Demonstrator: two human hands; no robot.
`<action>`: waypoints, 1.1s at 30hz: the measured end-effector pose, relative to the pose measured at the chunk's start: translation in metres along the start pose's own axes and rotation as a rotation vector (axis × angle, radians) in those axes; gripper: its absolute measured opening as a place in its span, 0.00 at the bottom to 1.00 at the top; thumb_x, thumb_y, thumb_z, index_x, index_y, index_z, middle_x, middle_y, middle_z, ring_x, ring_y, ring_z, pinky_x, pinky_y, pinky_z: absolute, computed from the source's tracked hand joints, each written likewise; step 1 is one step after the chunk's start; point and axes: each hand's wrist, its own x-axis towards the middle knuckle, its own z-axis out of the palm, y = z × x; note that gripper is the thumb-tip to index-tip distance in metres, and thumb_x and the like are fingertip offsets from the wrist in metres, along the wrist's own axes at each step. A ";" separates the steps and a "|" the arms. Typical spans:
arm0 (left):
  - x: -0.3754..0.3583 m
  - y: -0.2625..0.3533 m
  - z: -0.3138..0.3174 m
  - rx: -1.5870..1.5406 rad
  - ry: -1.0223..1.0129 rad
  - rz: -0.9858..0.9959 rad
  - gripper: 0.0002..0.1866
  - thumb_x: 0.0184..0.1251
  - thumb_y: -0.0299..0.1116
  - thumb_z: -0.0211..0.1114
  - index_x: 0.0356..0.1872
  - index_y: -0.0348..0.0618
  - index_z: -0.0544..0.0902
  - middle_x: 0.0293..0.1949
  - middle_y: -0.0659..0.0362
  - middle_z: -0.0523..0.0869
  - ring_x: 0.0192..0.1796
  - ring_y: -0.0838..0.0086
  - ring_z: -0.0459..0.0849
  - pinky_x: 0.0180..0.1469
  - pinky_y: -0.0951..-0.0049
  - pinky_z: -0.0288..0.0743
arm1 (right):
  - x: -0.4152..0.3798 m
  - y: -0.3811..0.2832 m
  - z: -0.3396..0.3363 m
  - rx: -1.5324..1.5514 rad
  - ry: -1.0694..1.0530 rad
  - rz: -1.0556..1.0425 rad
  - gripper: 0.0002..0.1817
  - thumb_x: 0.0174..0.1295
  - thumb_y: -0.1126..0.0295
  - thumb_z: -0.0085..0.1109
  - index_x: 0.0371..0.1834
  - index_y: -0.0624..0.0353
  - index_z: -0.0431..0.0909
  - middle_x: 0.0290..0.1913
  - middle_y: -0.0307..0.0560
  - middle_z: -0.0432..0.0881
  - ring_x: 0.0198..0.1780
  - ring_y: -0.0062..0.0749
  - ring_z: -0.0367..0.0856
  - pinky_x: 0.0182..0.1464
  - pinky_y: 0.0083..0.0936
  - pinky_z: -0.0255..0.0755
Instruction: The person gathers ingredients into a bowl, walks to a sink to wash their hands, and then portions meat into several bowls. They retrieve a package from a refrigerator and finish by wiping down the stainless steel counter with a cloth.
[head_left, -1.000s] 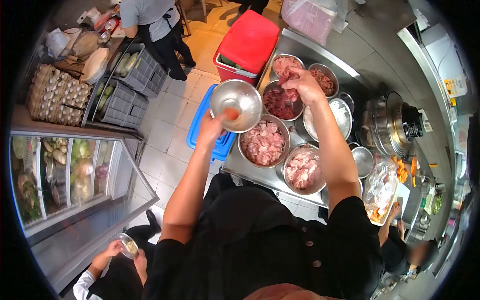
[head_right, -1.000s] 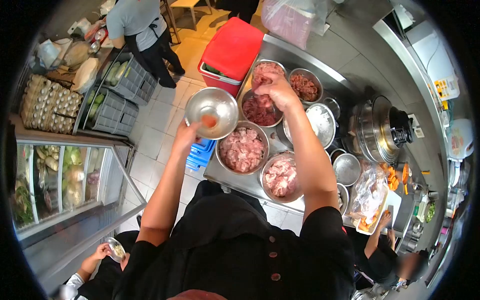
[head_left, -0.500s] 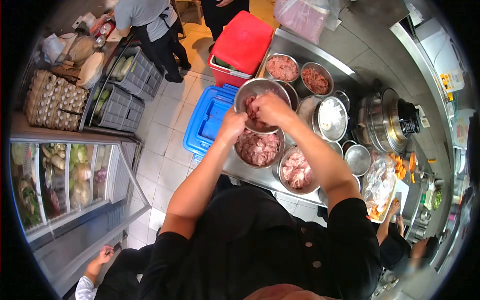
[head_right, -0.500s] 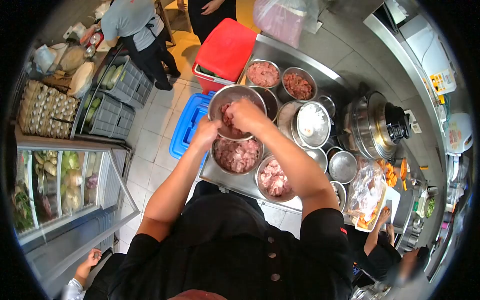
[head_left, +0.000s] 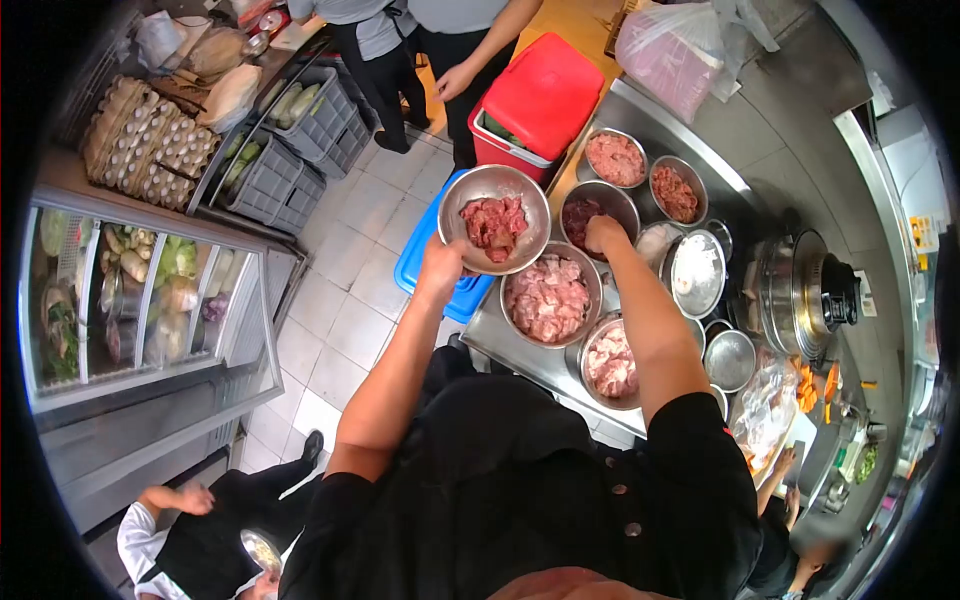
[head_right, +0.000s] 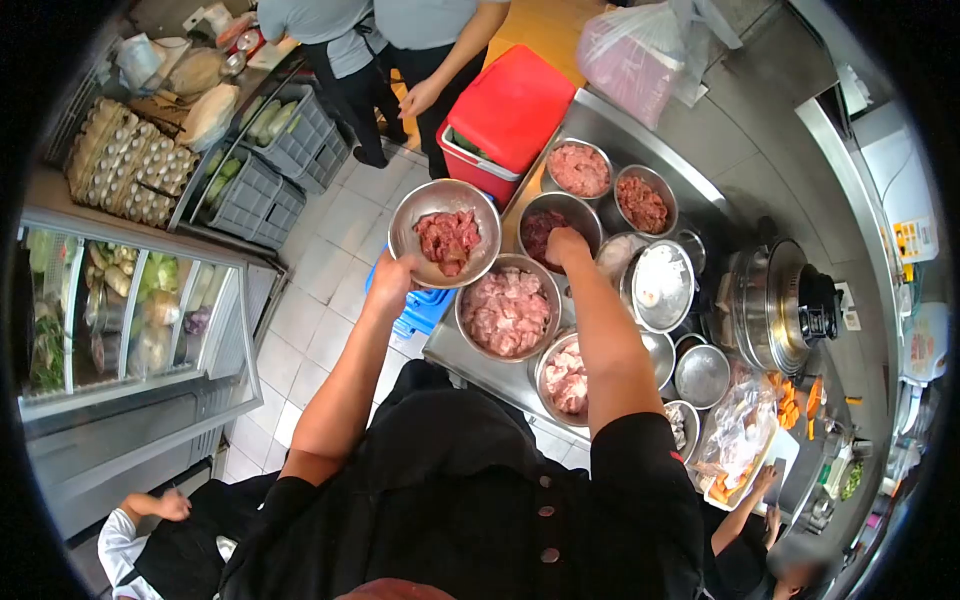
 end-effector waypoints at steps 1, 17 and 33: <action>0.002 -0.004 -0.004 -0.002 0.002 -0.001 0.28 0.59 0.25 0.59 0.63 0.27 0.71 0.43 0.44 0.87 0.35 0.59 0.91 0.30 0.61 0.86 | 0.000 -0.001 -0.003 -0.002 -0.002 -0.002 0.15 0.49 0.64 0.72 0.37 0.63 0.91 0.42 0.59 0.90 0.42 0.48 0.91 0.49 0.38 0.84; -0.004 -0.001 0.016 -0.033 -0.004 0.026 0.25 0.56 0.23 0.56 0.60 0.34 0.76 0.36 0.50 0.86 0.26 0.70 0.84 0.23 0.71 0.76 | 0.005 0.000 0.008 0.124 0.065 -0.056 0.17 0.54 0.72 0.69 0.48 0.61 0.89 0.39 0.51 0.91 0.33 0.34 0.90 0.32 0.36 0.85; 0.000 -0.006 0.025 0.061 -0.045 -0.012 0.25 0.58 0.29 0.62 0.60 0.41 0.78 0.39 0.54 0.88 0.32 0.70 0.87 0.30 0.70 0.80 | -0.180 -0.035 -0.216 1.273 0.151 -0.356 0.06 0.56 0.73 0.66 0.35 0.61 0.86 0.34 0.42 0.89 0.28 0.19 0.81 0.28 0.20 0.72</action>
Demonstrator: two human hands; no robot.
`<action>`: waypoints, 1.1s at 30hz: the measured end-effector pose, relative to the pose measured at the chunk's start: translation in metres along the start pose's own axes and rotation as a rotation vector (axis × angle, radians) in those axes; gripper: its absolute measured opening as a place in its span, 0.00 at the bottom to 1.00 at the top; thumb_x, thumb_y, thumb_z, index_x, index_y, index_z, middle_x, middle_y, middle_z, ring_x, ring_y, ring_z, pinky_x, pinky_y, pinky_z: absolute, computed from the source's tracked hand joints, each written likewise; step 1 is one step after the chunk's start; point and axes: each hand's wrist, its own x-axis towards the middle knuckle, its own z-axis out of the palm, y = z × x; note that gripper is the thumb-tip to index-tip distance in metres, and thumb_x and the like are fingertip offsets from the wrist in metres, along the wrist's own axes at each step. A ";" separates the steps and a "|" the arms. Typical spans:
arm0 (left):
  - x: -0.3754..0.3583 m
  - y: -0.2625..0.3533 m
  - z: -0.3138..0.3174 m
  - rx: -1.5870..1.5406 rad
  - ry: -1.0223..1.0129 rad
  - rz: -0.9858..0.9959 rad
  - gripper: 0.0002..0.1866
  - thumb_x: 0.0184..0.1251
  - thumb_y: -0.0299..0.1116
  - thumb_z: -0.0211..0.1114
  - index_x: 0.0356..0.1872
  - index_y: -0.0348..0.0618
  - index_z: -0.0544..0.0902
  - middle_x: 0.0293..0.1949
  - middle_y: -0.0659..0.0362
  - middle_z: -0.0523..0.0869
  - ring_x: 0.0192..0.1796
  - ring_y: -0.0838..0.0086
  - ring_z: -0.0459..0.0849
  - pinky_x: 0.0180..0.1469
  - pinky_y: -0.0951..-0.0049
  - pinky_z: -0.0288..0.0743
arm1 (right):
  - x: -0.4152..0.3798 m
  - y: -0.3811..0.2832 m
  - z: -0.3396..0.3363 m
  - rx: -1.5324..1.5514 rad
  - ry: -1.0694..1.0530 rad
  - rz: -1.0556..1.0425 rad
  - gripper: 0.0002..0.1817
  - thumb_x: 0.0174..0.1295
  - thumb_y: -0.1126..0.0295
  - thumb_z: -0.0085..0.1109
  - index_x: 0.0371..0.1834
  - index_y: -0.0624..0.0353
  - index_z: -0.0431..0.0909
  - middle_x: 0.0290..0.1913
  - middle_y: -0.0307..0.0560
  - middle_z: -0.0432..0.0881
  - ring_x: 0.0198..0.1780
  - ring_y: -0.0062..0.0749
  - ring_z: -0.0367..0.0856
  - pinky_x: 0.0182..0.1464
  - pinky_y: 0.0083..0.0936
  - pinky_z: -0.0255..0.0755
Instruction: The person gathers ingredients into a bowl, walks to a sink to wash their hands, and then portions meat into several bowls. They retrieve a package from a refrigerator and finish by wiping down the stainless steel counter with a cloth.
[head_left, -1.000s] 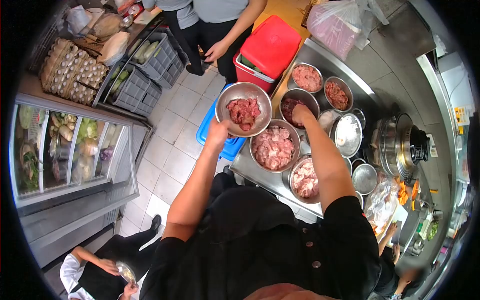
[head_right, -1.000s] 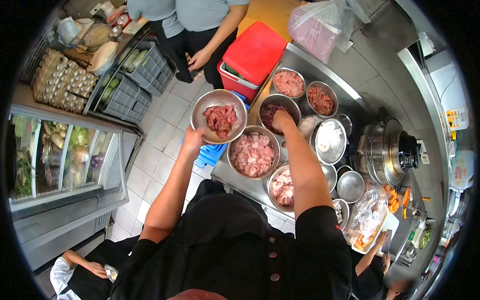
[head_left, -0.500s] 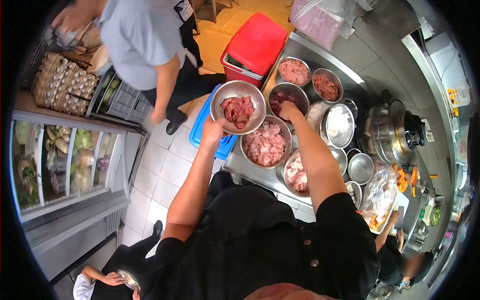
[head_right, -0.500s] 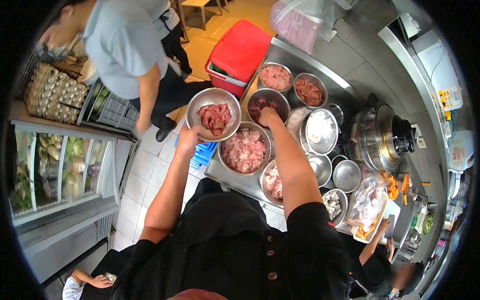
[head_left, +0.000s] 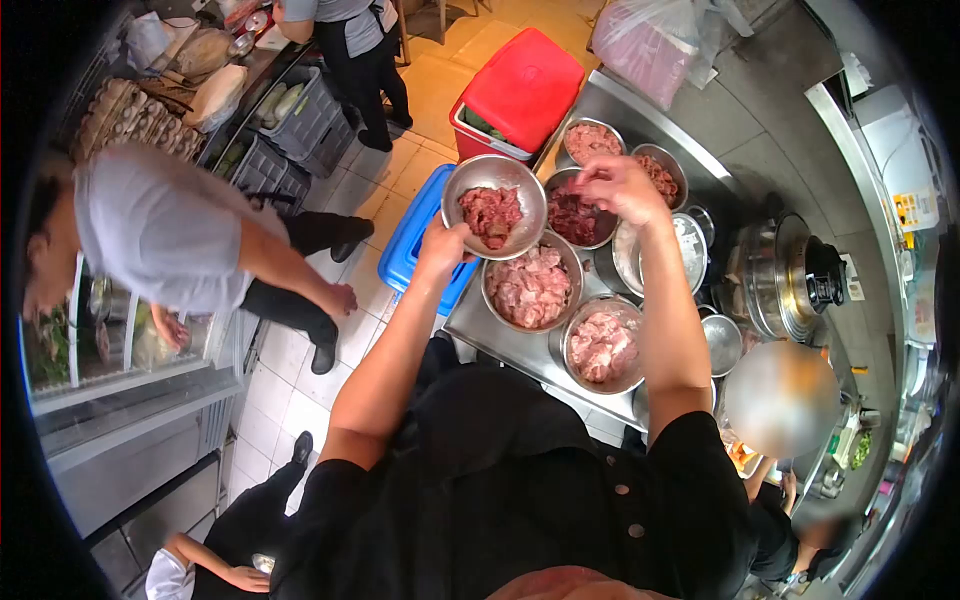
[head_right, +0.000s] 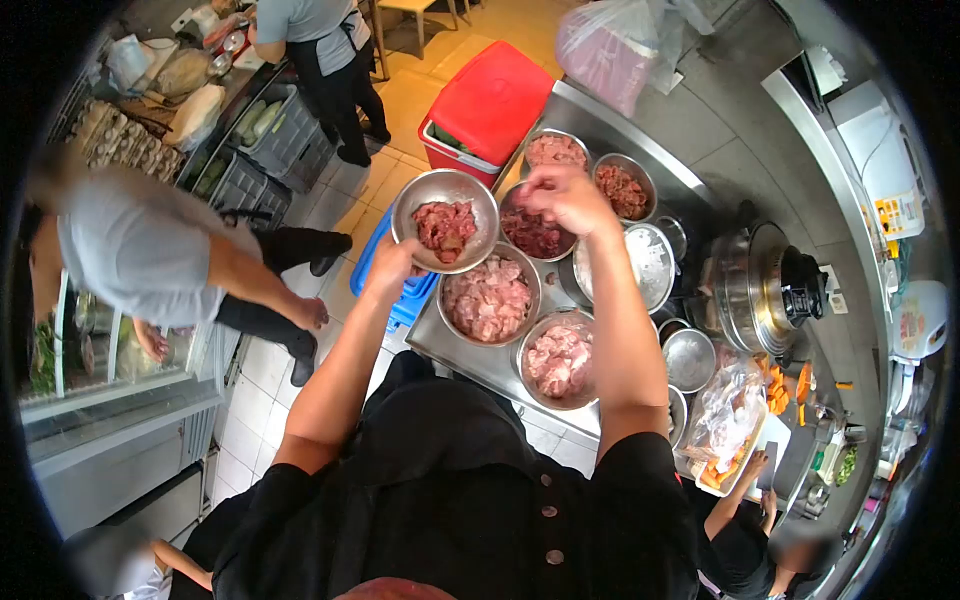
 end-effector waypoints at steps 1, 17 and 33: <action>-0.005 0.004 0.010 -0.002 -0.003 0.003 0.25 0.58 0.29 0.62 0.60 0.41 0.78 0.39 0.54 0.88 0.32 0.70 0.87 0.30 0.70 0.80 | -0.010 -0.027 0.018 -0.203 -0.071 -0.020 0.07 0.57 0.75 0.64 0.38 0.61 0.87 0.38 0.48 0.90 0.34 0.29 0.87 0.37 0.25 0.79; -0.071 0.002 0.016 -0.074 -0.008 -0.076 0.26 0.60 0.25 0.56 0.63 0.40 0.77 0.44 0.53 0.87 0.36 0.68 0.88 0.29 0.67 0.84 | -0.020 0.001 0.126 -0.930 -0.183 -0.389 0.22 0.50 0.75 0.72 0.51 0.55 0.83 0.52 0.59 0.77 0.53 0.58 0.82 0.56 0.49 0.77; -0.221 -0.061 -0.145 -0.216 0.504 0.138 0.28 0.58 0.26 0.57 0.63 0.35 0.74 0.40 0.51 0.86 0.32 0.68 0.86 0.26 0.69 0.80 | -0.043 -0.014 0.345 -0.701 -0.788 -0.784 0.07 0.57 0.75 0.64 0.38 0.61 0.83 0.43 0.58 0.84 0.49 0.59 0.83 0.50 0.48 0.78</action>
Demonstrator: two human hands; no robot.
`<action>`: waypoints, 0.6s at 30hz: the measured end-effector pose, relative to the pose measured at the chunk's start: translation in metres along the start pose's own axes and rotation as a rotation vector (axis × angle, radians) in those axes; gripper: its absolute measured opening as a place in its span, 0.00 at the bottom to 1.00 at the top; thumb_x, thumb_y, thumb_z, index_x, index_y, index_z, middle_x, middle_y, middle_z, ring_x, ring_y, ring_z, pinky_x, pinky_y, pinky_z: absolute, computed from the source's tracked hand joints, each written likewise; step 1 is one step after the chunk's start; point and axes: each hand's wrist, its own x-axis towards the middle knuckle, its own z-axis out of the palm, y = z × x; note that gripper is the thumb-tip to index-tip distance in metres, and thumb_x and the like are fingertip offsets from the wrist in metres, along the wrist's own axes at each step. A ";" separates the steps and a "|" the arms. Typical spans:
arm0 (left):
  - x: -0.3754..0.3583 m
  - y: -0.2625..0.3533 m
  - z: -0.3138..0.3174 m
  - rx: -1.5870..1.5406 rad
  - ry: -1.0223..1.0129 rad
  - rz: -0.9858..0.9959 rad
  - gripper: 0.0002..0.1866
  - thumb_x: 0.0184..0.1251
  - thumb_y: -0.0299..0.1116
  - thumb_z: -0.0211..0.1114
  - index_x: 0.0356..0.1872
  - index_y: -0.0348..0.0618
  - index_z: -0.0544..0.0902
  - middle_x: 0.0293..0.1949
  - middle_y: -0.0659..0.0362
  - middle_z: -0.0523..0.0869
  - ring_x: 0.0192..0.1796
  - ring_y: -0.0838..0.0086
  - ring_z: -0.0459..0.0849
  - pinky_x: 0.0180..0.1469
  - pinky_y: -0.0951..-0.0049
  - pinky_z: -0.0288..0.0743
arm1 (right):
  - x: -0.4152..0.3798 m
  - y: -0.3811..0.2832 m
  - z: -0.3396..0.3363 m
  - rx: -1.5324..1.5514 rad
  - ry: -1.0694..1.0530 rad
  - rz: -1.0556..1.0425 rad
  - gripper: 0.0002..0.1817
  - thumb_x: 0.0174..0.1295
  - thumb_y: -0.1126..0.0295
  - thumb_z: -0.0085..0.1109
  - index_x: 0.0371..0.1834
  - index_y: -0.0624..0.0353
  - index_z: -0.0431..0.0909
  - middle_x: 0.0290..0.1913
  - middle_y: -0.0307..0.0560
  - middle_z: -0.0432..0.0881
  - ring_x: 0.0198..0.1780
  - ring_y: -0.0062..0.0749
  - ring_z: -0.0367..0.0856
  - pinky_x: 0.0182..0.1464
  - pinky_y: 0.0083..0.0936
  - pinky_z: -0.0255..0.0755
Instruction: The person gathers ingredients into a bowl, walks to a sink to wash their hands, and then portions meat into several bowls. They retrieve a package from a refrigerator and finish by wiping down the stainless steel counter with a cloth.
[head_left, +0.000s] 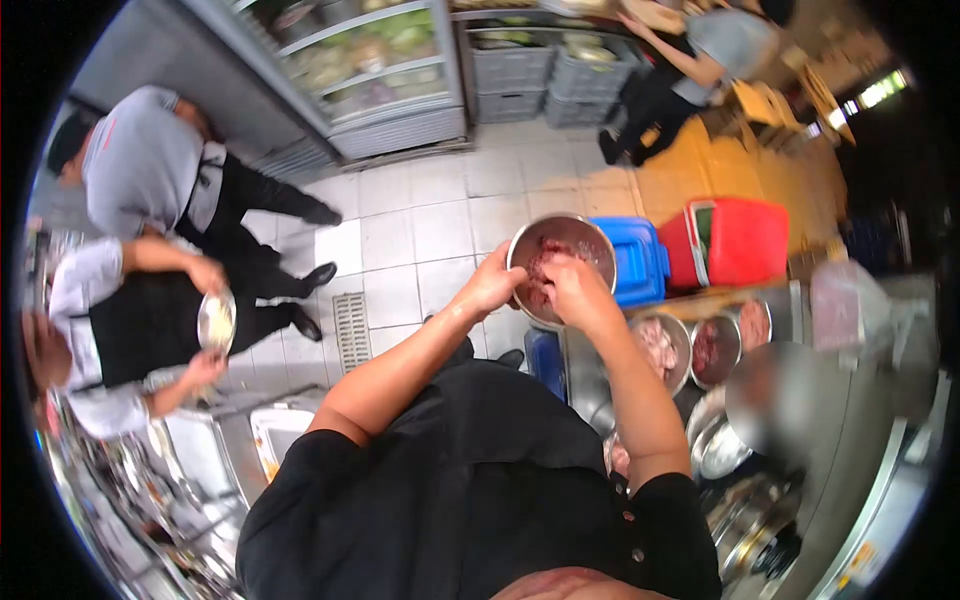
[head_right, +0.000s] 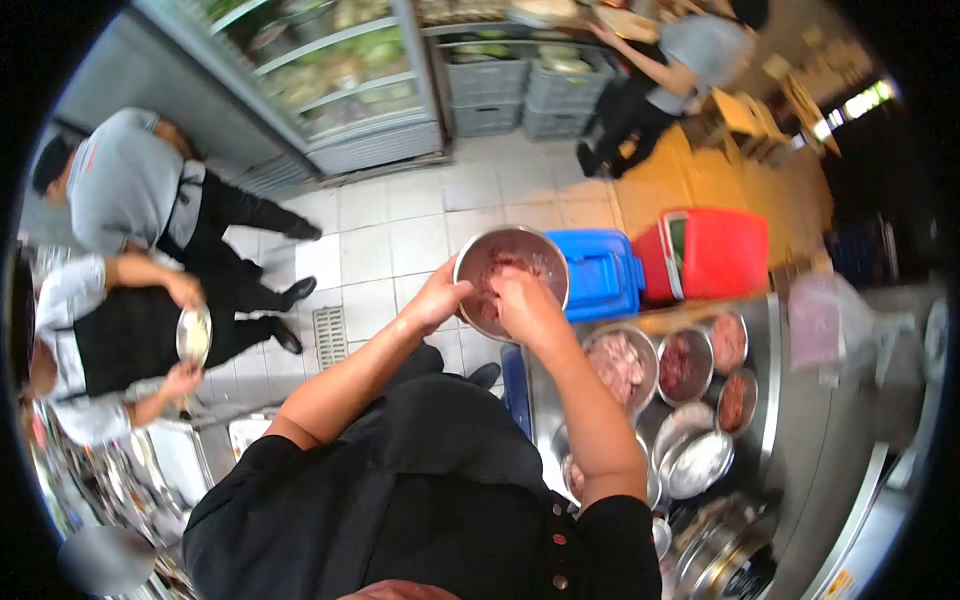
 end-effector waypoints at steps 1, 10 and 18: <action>-0.006 -0.008 -0.022 0.006 0.044 -0.011 0.28 0.59 0.26 0.57 0.64 0.35 0.72 0.40 0.50 0.86 0.30 0.67 0.86 0.24 0.68 0.80 | 0.014 -0.014 0.006 0.046 0.046 -0.032 0.07 0.57 0.75 0.64 0.39 0.62 0.83 0.43 0.57 0.84 0.48 0.59 0.84 0.49 0.48 0.78; -0.084 -0.064 -0.235 -0.202 0.291 0.034 0.31 0.61 0.26 0.59 0.70 0.37 0.70 0.47 0.48 0.85 0.39 0.66 0.89 0.32 0.69 0.85 | 0.142 -0.070 0.116 0.140 -0.090 0.147 0.15 0.56 0.69 0.72 0.43 0.66 0.84 0.36 0.54 0.88 0.34 0.38 0.87 0.40 0.30 0.79; -0.230 -0.091 -0.407 -0.246 0.696 -0.007 0.31 0.74 0.42 0.66 0.73 0.41 0.70 0.62 0.50 0.81 0.45 0.69 0.88 0.43 0.69 0.83 | 0.268 -0.146 0.294 0.720 -0.277 0.381 0.11 0.54 0.73 0.66 0.40 0.65 0.83 0.30 0.44 0.84 0.26 0.26 0.80 0.24 0.27 0.72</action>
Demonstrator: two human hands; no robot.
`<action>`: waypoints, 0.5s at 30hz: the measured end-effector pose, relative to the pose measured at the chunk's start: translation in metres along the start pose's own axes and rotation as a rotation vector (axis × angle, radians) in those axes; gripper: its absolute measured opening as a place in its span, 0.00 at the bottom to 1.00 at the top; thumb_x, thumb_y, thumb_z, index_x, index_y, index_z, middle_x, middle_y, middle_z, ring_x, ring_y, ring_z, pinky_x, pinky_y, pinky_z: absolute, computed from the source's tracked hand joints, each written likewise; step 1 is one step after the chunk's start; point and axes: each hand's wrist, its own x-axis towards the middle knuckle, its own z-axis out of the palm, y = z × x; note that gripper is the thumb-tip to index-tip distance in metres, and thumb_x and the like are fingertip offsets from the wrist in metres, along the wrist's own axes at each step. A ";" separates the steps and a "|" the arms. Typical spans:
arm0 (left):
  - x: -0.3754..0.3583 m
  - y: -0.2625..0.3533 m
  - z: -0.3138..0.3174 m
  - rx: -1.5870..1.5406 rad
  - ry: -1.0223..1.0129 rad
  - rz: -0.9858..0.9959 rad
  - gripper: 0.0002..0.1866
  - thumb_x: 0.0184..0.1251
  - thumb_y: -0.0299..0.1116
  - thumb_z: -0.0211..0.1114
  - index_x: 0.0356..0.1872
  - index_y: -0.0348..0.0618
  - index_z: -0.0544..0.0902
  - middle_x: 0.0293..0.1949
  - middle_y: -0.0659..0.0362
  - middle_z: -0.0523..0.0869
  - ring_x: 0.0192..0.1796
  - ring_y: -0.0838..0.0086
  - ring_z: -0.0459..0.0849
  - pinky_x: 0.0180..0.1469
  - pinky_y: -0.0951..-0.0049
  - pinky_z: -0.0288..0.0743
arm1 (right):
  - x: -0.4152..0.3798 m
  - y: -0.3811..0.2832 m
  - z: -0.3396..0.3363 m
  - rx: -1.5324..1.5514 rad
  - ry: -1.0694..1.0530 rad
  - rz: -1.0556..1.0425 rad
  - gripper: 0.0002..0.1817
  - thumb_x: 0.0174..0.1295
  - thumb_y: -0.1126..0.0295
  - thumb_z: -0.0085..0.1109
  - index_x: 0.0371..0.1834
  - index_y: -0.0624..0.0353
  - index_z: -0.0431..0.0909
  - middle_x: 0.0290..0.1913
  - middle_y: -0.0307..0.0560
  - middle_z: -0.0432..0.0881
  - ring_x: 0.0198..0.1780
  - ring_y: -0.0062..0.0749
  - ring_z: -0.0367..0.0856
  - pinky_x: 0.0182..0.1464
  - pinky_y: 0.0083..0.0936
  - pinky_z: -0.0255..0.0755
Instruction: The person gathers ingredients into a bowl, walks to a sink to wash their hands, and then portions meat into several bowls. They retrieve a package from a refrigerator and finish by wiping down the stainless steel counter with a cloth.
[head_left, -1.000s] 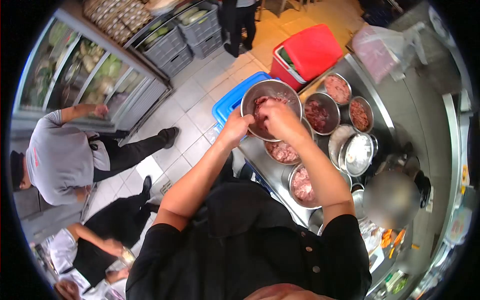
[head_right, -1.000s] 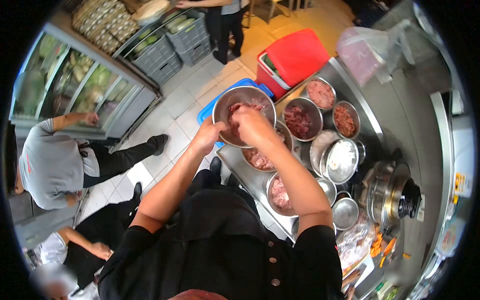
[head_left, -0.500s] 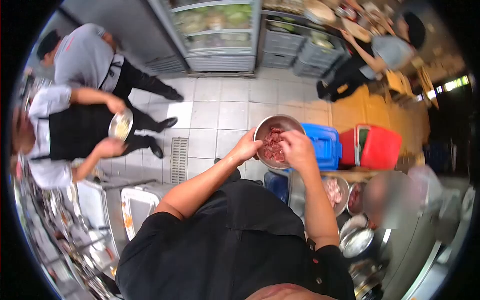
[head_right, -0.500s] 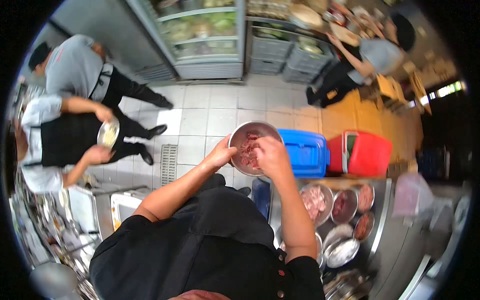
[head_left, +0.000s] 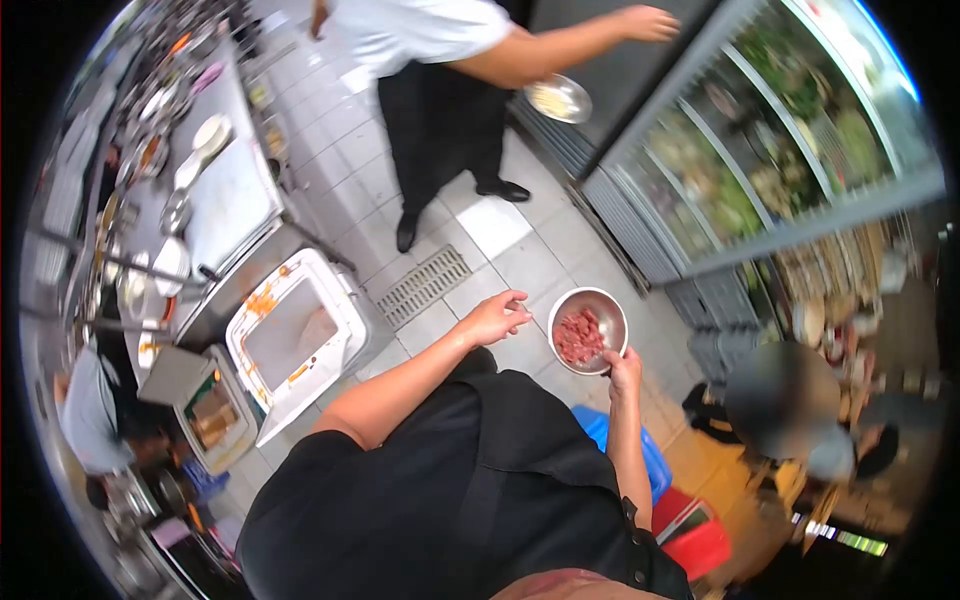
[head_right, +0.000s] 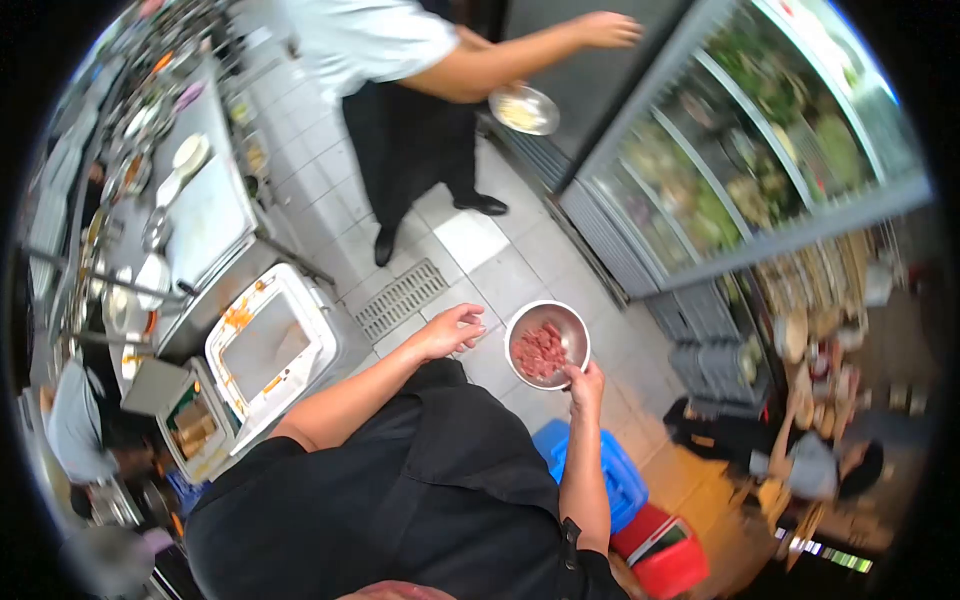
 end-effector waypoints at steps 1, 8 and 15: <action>-0.005 -0.004 -0.033 0.032 0.098 0.001 0.30 0.74 0.42 0.66 0.72 0.41 0.71 0.61 0.51 0.82 0.44 0.70 0.88 0.43 0.68 0.82 | 0.015 0.000 0.015 -0.019 0.016 0.029 0.12 0.55 0.73 0.66 0.42 0.65 0.82 0.30 0.43 0.84 0.25 0.26 0.79 0.23 0.26 0.71; -0.023 -0.050 -0.171 -0.105 0.556 -0.023 0.26 0.72 0.41 0.67 0.66 0.41 0.77 0.53 0.55 0.85 0.41 0.74 0.87 0.39 0.70 0.80 | 0.090 0.010 0.074 -0.223 0.092 0.111 0.12 0.55 0.72 0.66 0.43 0.63 0.80 0.29 0.44 0.83 0.22 0.27 0.79 0.19 0.26 0.72; 0.017 -0.045 -0.275 -0.263 0.715 -0.080 0.23 0.73 0.40 0.66 0.64 0.42 0.78 0.50 0.56 0.85 0.41 0.75 0.87 0.38 0.73 0.79 | 0.205 -0.064 0.248 -0.249 -0.268 0.069 0.10 0.51 0.76 0.65 0.36 0.67 0.80 0.26 0.45 0.82 0.20 0.27 0.78 0.19 0.27 0.70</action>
